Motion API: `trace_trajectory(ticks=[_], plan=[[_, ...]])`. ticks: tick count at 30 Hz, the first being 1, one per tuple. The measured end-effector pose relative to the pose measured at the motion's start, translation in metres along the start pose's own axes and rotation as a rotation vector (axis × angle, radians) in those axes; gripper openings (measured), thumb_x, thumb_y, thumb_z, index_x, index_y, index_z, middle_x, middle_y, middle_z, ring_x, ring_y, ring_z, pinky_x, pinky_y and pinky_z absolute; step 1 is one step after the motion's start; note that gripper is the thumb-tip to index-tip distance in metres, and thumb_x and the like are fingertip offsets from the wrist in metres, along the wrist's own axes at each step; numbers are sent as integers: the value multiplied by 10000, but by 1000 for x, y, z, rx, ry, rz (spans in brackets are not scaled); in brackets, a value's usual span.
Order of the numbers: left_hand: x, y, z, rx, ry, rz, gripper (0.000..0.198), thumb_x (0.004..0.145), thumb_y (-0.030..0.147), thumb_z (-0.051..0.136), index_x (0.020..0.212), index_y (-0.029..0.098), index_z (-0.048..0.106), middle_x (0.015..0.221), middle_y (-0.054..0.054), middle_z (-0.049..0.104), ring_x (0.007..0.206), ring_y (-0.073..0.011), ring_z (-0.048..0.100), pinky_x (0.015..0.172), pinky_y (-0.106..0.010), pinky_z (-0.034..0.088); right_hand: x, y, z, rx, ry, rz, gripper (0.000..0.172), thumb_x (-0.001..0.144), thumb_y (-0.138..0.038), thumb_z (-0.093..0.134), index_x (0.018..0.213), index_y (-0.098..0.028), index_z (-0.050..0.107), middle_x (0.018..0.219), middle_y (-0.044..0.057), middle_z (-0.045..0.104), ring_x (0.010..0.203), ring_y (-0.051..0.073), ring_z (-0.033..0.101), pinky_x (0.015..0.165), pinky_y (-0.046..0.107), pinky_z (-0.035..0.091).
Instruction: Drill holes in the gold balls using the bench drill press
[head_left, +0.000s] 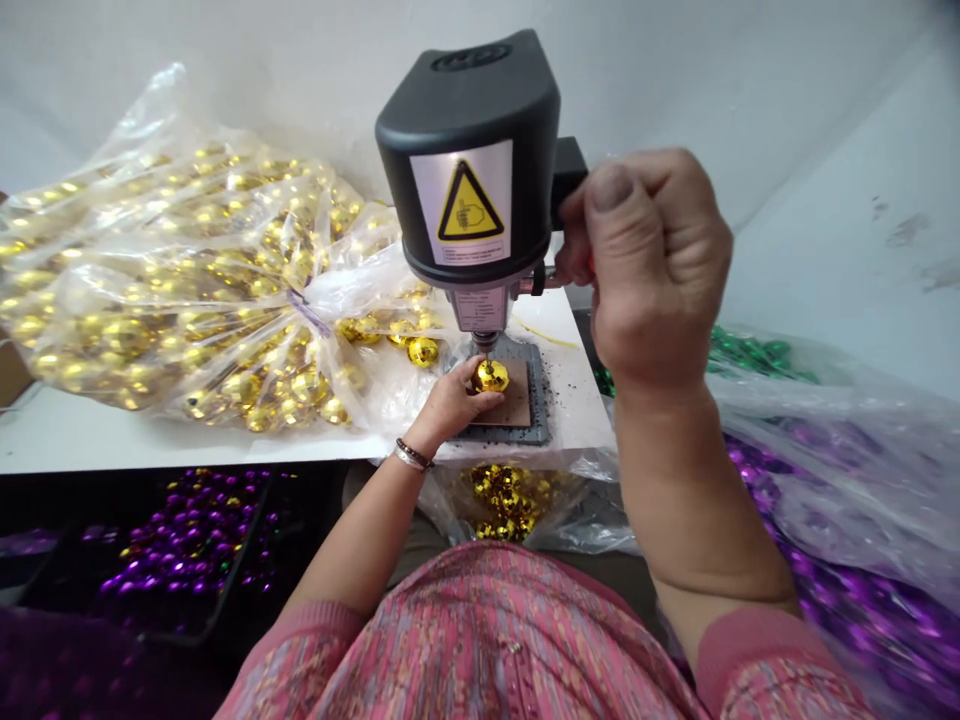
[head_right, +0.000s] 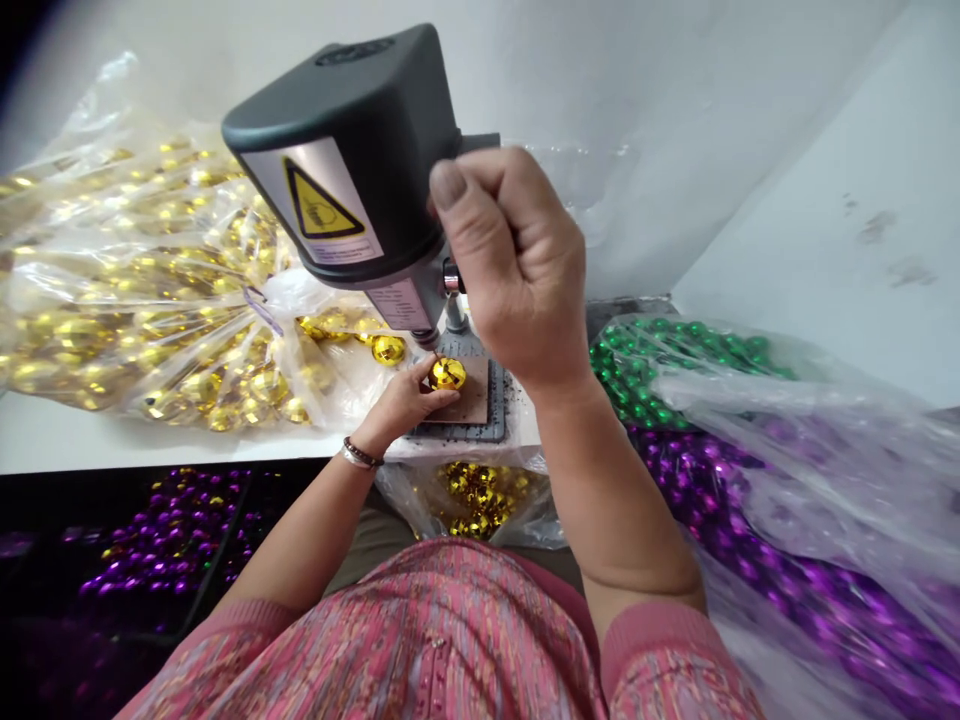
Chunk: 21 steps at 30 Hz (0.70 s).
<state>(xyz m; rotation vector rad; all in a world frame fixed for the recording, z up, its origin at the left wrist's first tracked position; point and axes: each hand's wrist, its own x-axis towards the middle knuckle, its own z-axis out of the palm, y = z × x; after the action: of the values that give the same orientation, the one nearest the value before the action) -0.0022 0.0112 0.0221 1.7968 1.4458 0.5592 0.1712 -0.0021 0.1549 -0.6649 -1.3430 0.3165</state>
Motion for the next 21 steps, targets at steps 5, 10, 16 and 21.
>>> trace_trajectory(ticks=[5, 10, 16, 21], plan=[[-1, -2, 1, 15, 10, 34, 588, 802, 318, 743, 1355, 163, 617, 1058, -46, 737, 896, -201, 655, 820, -296, 501, -26, 2, -9, -64, -19, 31, 184, 947, -394, 574, 921, -231, 654, 656, -47, 515, 614, 55, 515, 634, 245, 466], [0, -5, 2, 14, 15, 45, 567, 805, 307, 739, 1337, 155, 616, 1089, -58, 742, 933, -216, 669, 838, -305, 504, -40, 9, -13, -108, -31, -6, 173, 938, -386, 588, 921, -248, 691, 692, -30, 589, 630, 70, 554, 659, 269, 520], [2, -9, 6, -33, 24, 71, 571, 787, 280, 755, 1322, 137, 613, 1096, -64, 743, 934, -213, 673, 837, -298, 511, -55, 20, -15, -145, -1, -82, 134, 947, -311, 578, 988, -257, 695, 821, -51, 667, 672, 26, 589, 704, 215, 529], [2, -11, 6, -47, 20, 89, 539, 801, 308, 745, 1304, 155, 622, 1063, -48, 741, 909, -206, 671, 805, -289, 507, -62, 31, -14, -114, 37, -125, 148, 953, -300, 564, 980, -232, 692, 777, -38, 657, 705, 48, 639, 778, 252, 570]])
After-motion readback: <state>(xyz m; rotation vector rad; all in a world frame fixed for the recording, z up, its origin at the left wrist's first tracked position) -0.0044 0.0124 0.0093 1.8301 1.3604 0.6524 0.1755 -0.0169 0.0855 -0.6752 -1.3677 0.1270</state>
